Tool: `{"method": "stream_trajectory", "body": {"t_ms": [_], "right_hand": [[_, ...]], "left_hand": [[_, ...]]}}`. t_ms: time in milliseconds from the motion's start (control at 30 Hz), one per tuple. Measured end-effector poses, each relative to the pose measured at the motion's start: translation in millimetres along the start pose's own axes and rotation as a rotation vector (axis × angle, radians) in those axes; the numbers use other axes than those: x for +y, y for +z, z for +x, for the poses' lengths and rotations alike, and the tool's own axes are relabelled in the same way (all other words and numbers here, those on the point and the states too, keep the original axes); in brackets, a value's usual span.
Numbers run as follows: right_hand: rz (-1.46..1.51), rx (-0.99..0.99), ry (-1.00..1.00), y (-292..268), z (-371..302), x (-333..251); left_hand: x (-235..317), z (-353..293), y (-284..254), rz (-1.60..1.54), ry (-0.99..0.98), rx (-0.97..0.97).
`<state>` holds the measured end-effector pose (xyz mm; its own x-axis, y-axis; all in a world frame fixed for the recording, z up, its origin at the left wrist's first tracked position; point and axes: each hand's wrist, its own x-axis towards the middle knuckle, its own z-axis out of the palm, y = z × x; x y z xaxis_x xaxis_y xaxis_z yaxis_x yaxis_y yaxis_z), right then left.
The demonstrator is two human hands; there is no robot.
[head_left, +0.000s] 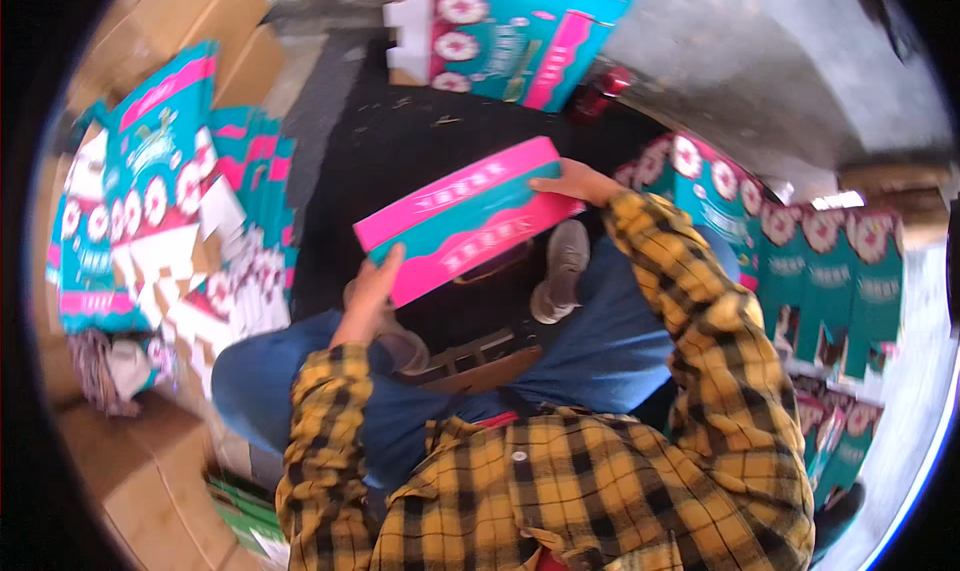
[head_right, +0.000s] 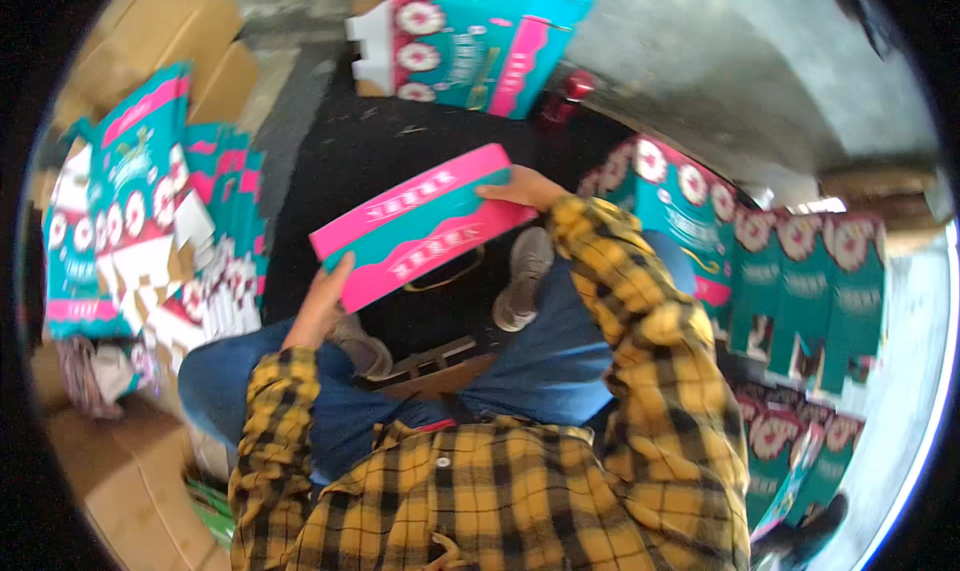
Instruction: The person takes flat cardboard boxes from a stack, folds their bottom and side flaps to assemble them into three-dimensional boxes, and stacks the assembled boxes.
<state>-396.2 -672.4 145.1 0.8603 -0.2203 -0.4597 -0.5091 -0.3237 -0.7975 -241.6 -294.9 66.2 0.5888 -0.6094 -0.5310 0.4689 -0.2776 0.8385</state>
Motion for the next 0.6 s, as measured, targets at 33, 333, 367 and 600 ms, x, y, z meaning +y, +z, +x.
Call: {"method": "stream_trajectory", "body": {"t_ms": [33, 333, 367, 600], "right_hand": [[-0.020, 0.002, 0.012, -12, 0, 8], [-0.708, 0.935, -0.211, -95, -160, -186], [-0.711, 1.039, -0.303, -96, -189, -186], [0.151, 1.564, -0.548, -106, -333, -65]], "left_hand": [[15, -4, 10, -0.010, -0.099, 0.011], [136, -68, 105, -0.006, 0.350, -0.008], [138, -64, 112, 0.012, 0.355, -0.041], [193, -94, 249, 0.394, 0.993, -0.186]]}}
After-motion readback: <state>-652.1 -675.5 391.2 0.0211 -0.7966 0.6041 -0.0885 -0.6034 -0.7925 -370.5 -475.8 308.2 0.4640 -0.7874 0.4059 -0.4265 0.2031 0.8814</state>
